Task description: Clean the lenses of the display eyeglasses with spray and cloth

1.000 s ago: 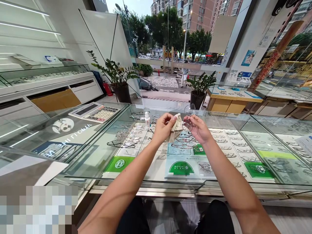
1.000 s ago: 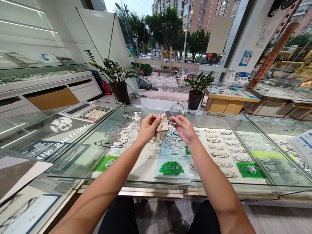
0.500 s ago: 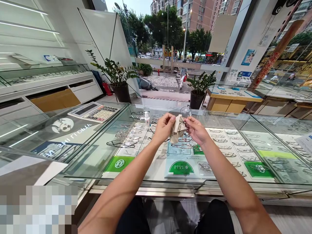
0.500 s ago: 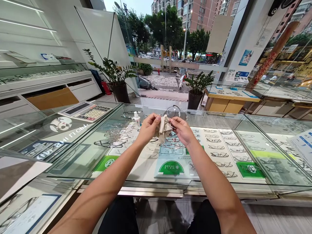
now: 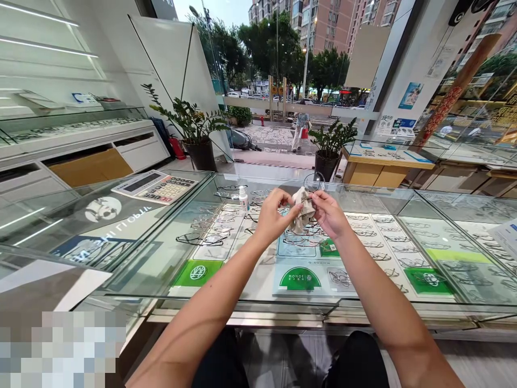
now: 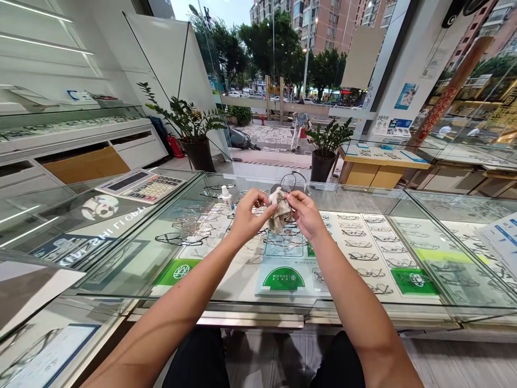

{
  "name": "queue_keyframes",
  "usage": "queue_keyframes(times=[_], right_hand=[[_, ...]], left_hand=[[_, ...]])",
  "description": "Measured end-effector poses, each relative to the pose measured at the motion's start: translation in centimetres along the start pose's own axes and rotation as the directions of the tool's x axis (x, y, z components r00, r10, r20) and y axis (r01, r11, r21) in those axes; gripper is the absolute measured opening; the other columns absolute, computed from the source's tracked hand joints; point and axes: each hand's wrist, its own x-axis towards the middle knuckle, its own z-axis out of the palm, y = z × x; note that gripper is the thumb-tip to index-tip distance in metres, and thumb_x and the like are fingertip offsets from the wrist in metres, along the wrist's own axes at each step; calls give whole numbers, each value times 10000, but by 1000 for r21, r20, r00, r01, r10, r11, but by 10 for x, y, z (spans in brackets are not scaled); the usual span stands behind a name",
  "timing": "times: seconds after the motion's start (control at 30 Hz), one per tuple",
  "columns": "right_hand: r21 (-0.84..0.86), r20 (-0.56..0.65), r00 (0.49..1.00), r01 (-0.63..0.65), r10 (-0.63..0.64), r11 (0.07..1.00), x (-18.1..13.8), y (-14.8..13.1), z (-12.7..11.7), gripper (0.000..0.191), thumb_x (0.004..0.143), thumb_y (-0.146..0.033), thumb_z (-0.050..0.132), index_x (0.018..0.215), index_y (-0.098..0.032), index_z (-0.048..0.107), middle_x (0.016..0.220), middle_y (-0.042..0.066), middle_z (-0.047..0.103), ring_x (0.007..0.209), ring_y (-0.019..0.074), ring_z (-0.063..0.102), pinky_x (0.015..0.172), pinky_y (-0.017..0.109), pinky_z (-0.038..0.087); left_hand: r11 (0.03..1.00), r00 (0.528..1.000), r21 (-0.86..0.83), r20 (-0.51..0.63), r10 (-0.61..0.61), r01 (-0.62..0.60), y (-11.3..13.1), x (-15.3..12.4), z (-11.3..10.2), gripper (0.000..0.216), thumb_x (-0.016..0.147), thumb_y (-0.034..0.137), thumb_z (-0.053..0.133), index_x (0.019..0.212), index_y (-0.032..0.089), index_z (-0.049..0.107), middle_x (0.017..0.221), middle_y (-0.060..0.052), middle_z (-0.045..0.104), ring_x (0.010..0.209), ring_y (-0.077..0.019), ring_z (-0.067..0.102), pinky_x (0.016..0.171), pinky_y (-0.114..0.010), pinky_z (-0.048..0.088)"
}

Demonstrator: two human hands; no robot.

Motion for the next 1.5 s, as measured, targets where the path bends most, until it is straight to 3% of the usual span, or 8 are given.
queue_keyframes(times=[0.17,0.37,0.5,0.73,0.93,1.2,1.4,1.5], right_hand=[[-24,13,1000,14,-14,1000,-1,0,0,345,641,-415,999,808,-225,764,872,-33,741,715,93,607,623,196,505],[-57,16,999,44,-43,997,0,3,-2,309,682,-416,975,825,-230,774,852,-32,735,726,92,616,660,197,502],[-39,1,999,53,-53,998,2,3,-3,307,674,-413,977,815,-235,771,922,-17,761,823,112,661,780,228,555],[-15,12,999,44,-44,999,1,-2,-4,320,659,-433,991,803,-243,777,940,-6,766,912,145,710,862,273,599],[-42,19,998,57,-56,998,3,0,-5,267,703,-408,963,808,-248,776,998,1,782,960,141,698,862,243,562],[-83,5,998,66,-66,994,2,3,-2,269,689,-418,955,808,-245,788,1048,13,781,940,152,675,787,243,530],[-98,37,998,52,-48,994,-2,1,5,313,666,-452,964,769,-228,770,1257,32,762,1017,180,696,814,250,559],[-62,48,999,16,-13,998,-3,0,5,312,680,-454,960,798,-233,773,1154,29,794,888,155,701,736,233,570]], left_hand=[[999,999,28,48,25,-27,-1,1,0,167,974,330,686,879,197,653,846,-23,608,793,-178,529,764,-320,418],[1000,999,20,42,16,-17,-1,1,1,145,1000,272,603,876,196,610,876,-26,617,831,-177,549,769,-304,415],[994,997,-75,23,-77,78,0,-1,0,159,1011,282,540,877,198,555,938,-34,647,850,-172,561,790,-295,424],[898,949,-319,13,-314,302,-2,4,-2,208,965,347,530,814,212,484,706,31,469,654,-143,419,633,-264,344],[770,903,-473,187,-387,428,1,10,-5,236,903,388,550,767,210,475,653,36,424,586,-133,356,583,-266,300],[749,885,-482,337,-321,455,-1,6,-4,257,901,409,568,773,200,490,641,49,389,573,-120,328,567,-262,280],[612,834,-573,447,-323,544,-1,2,5,417,883,539,731,999,227,480,680,72,537,539,-103,454,550,-219,379],[548,803,-596,515,-299,587,1,1,7,565,823,575,824,1050,244,427,684,71,626,503,-107,530,525,-212,422]])
